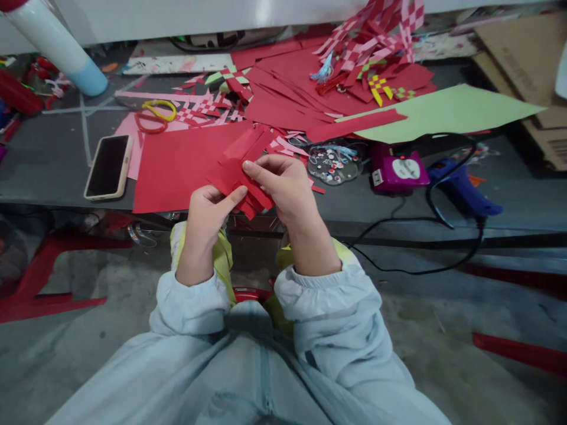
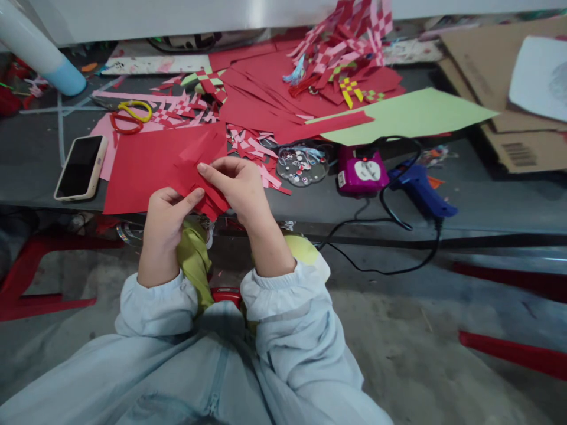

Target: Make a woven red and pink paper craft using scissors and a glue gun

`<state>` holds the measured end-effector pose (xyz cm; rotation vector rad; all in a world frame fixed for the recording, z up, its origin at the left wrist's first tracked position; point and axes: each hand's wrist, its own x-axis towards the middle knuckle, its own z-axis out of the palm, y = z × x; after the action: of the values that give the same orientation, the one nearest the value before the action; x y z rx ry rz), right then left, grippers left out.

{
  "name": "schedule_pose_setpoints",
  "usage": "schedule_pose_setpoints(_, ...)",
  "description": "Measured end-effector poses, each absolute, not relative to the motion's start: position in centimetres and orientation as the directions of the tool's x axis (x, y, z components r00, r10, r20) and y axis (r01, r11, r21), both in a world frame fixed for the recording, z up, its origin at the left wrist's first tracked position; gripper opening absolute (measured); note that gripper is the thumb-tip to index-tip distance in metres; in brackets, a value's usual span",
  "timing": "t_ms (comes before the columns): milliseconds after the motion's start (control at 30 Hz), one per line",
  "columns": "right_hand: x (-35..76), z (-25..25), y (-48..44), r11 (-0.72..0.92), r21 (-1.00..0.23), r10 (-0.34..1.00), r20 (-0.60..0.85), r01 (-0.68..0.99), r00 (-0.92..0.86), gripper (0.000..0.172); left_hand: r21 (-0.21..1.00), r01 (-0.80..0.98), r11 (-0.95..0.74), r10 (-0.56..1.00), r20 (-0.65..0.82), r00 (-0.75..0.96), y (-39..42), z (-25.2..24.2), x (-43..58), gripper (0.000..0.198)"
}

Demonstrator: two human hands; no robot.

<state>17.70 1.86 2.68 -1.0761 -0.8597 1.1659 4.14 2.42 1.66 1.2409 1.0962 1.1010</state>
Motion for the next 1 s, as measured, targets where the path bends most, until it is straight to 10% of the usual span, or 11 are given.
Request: schedule_pose_setpoints(1000,17.56,2.36,1.94,0.082,-0.932,0.977,0.005,-0.353,0.215,0.039,0.986,-0.162,0.027,0.985,0.002,0.173,2.28,1.59,4.27,0.032)
